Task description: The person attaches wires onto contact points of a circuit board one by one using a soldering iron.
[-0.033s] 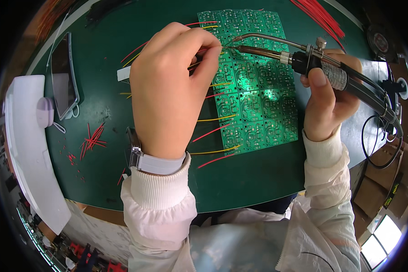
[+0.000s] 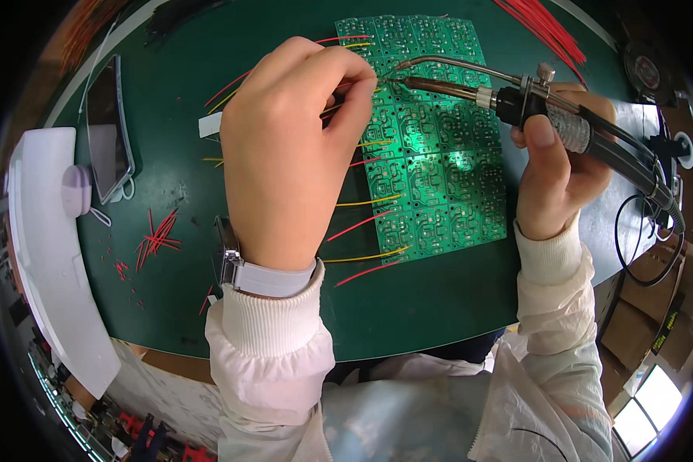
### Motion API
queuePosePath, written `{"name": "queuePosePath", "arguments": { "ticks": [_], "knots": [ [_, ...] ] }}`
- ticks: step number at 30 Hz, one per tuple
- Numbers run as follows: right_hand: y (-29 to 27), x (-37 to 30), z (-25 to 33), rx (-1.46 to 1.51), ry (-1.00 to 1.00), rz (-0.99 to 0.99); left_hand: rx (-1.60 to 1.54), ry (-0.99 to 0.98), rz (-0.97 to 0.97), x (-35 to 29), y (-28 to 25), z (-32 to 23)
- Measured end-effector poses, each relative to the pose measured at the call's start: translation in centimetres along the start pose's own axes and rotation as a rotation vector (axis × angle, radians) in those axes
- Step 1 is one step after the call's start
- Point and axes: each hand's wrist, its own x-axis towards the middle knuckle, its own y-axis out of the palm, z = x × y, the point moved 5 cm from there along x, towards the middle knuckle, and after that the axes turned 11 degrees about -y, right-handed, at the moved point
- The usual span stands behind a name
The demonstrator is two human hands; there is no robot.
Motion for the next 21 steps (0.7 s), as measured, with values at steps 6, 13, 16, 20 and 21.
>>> {"name": "queuePosePath", "arguments": {
  "ticks": [6,13,16,20,21],
  "knots": [
    [0.10,0.08,-0.08,-0.020,-0.024,0.021,0.063,0.035,-0.019,0.03,-0.12,-0.12],
    [0.07,0.21,-0.03,-0.017,-0.027,0.008,0.073,0.052,-0.035,0.02,-0.12,-0.24],
    [0.22,0.18,0.06,-0.032,-0.077,0.041,0.086,0.046,-0.037,-0.07,-0.12,-0.14],
    [0.20,0.07,0.11,-0.018,-0.024,0.017,0.110,0.058,-0.050,-0.08,-0.04,-0.32],
    [0.17,0.08,0.12,-0.017,-0.025,0.018,0.124,0.062,-0.052,-0.05,-0.02,-0.39]
  ]
}}
